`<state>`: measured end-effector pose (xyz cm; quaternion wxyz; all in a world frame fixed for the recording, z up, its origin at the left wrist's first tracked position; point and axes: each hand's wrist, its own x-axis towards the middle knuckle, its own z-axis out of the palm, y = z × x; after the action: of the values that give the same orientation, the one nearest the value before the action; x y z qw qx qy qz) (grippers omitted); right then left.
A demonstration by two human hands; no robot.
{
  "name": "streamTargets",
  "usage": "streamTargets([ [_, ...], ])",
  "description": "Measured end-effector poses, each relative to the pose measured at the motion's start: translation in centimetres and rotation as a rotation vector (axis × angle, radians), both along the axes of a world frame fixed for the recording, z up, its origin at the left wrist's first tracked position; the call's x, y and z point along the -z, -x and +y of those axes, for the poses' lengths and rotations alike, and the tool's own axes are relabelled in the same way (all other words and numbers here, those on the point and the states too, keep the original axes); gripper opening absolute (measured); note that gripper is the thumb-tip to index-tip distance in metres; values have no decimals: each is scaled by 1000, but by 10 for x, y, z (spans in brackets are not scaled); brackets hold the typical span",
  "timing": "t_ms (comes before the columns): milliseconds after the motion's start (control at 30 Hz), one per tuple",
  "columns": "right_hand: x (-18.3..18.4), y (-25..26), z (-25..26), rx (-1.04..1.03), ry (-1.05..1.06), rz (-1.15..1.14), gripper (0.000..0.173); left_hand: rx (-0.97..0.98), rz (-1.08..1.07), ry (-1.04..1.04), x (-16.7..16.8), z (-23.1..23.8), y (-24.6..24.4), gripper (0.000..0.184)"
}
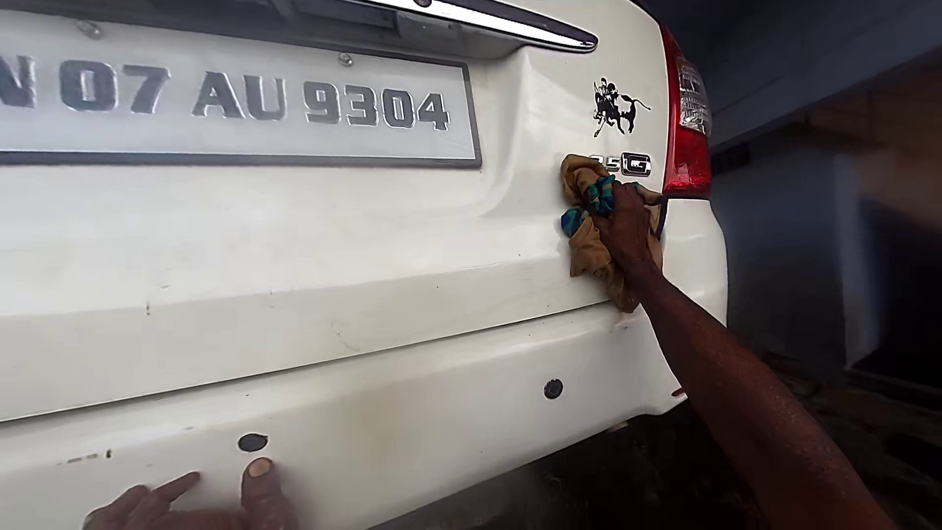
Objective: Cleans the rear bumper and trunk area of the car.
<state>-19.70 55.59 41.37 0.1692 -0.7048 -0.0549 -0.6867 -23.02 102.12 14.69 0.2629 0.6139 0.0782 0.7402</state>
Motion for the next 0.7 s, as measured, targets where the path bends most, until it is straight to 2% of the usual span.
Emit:
streamTargets([
  [133,-22,-5,-68,-33,-172,121,52,-26,0,2,10,2,-13,71],
  [333,-22,4,-78,-29,129,192,47,-34,-52,17,15,4,-29,75],
  [500,-25,18,-75,102,180,242,40,-50,-68,3,15,5,-28,78],
  [700,-35,19,-91,120,150,298,44,-47,-56,21,13,2,-26,78],
])
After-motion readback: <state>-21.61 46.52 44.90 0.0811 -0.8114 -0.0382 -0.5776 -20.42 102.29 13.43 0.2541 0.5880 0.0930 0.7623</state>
